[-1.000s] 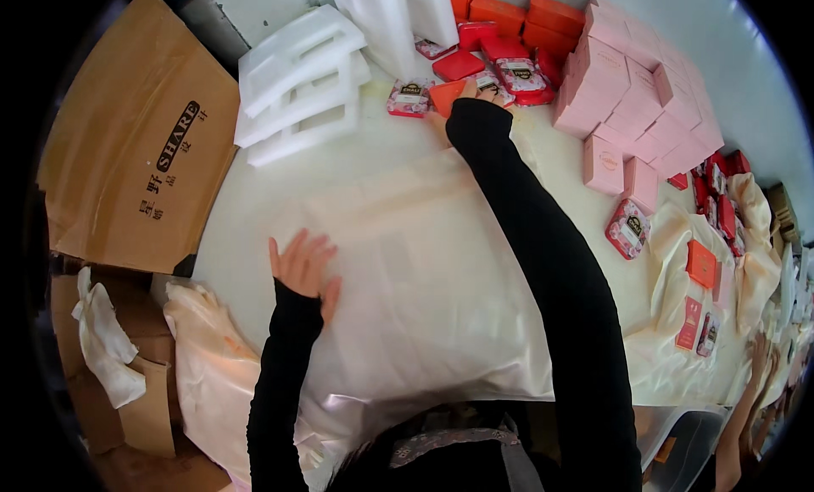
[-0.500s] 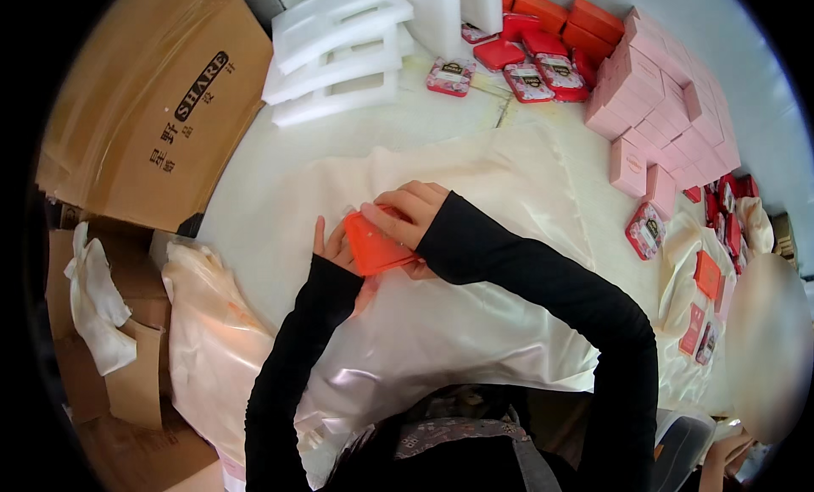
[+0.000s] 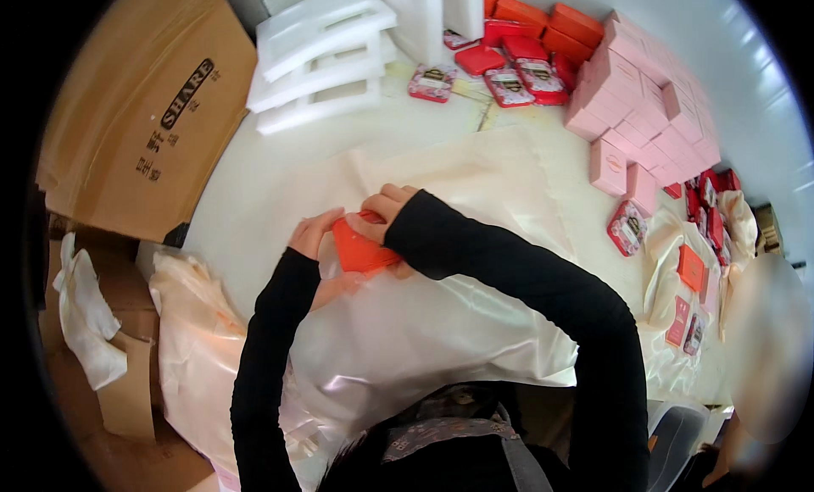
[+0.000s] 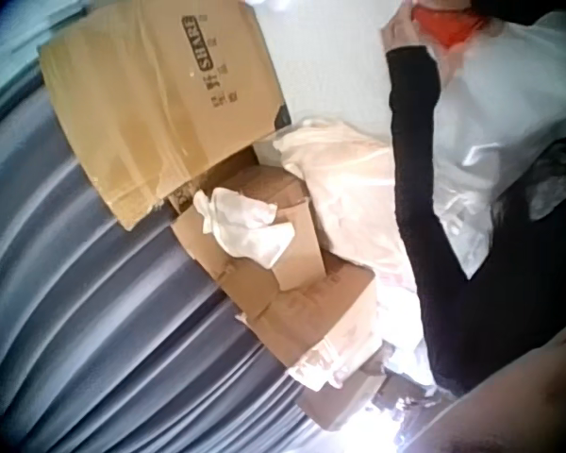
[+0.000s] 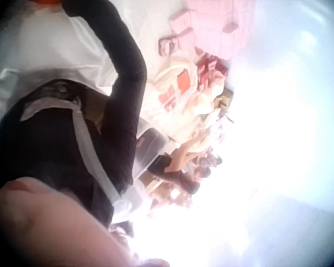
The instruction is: The person repeatedly packs small orange and pink boxes along with a red packet into a white plastic shipping bag. They place the items inside, fold the bag, and then retrieve a white styrofoam insert to place on top of the packed bag before repeating the process with a new bag.
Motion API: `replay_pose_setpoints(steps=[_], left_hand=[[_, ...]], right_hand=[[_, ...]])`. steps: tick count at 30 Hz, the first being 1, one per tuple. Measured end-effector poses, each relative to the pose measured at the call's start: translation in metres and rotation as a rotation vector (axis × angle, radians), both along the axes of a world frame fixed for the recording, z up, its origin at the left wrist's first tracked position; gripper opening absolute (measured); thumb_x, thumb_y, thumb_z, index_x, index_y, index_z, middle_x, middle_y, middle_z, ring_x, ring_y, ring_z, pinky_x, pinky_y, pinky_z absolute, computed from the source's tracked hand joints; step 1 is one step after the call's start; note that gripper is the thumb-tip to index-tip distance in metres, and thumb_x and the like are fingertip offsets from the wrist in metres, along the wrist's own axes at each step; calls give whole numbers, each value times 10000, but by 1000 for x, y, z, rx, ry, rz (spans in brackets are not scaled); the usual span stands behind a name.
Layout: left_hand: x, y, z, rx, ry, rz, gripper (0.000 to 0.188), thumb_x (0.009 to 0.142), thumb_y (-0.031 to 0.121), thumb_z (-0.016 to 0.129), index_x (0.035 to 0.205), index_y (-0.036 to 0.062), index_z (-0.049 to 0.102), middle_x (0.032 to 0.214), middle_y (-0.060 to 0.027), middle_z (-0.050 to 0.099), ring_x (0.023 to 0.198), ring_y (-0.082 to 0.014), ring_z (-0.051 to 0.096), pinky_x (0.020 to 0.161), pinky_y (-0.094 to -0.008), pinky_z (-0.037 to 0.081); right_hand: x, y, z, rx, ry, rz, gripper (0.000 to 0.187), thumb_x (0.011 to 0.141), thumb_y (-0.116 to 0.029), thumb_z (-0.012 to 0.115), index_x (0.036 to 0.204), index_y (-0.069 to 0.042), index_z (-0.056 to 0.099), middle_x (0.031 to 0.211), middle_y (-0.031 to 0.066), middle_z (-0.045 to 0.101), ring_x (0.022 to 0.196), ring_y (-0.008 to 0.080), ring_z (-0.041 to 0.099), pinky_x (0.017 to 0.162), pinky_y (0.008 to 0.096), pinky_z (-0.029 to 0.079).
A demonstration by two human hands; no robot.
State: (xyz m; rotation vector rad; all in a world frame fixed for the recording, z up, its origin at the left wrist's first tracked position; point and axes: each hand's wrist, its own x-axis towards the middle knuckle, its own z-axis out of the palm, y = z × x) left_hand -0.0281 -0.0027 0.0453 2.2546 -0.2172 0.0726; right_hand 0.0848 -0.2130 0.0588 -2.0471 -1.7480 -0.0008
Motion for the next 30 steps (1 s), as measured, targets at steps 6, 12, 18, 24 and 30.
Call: replay_pose_setpoints(steps=[6,12,18,24,30], left_hand=[[16,0,5,99,209,-48,802,626,278,785,1288,50,394,1220,-149,501,1198,-344,384,980,-410,372],[13,-7,1,490,-17,-103,811,653,318,762,1311,30,386,1341,-163,386,1296,-354,266,1032,-449,292],[13,-14,21,762,88,-120,827,698,431,700,1347,38,371,1413,-172,306,1328,-389,212,1021,-596,196],[6,-41,28,811,-209,50,805,735,437,662,1376,69,345,1448,-187,253,1337,-373,213,1041,-606,132],[14,-108,15,605,-392,-342,485,731,306,663,1132,60,545,1234,-94,503,1214,-334,397,1019,-576,215]], right_hand=[[4,2,7,-154,63,-50,815,502,-213,765,1257,-107,478,1136,147,513,994,300,506,856,386,441],[-5,-7,-31,-10,-151,-77,793,524,-310,775,1212,-34,494,1149,137,518,988,292,505,832,371,420],[10,-12,-44,465,-105,-25,611,715,-469,668,1138,-44,552,1210,139,515,1083,305,500,868,416,406],[74,-165,-4,197,-237,-1200,450,756,-329,631,1063,-34,485,1050,216,522,1015,362,505,854,446,425],[112,-267,-63,-235,-216,-1519,693,764,-422,631,1305,-52,404,1167,287,507,999,375,544,844,440,464]])
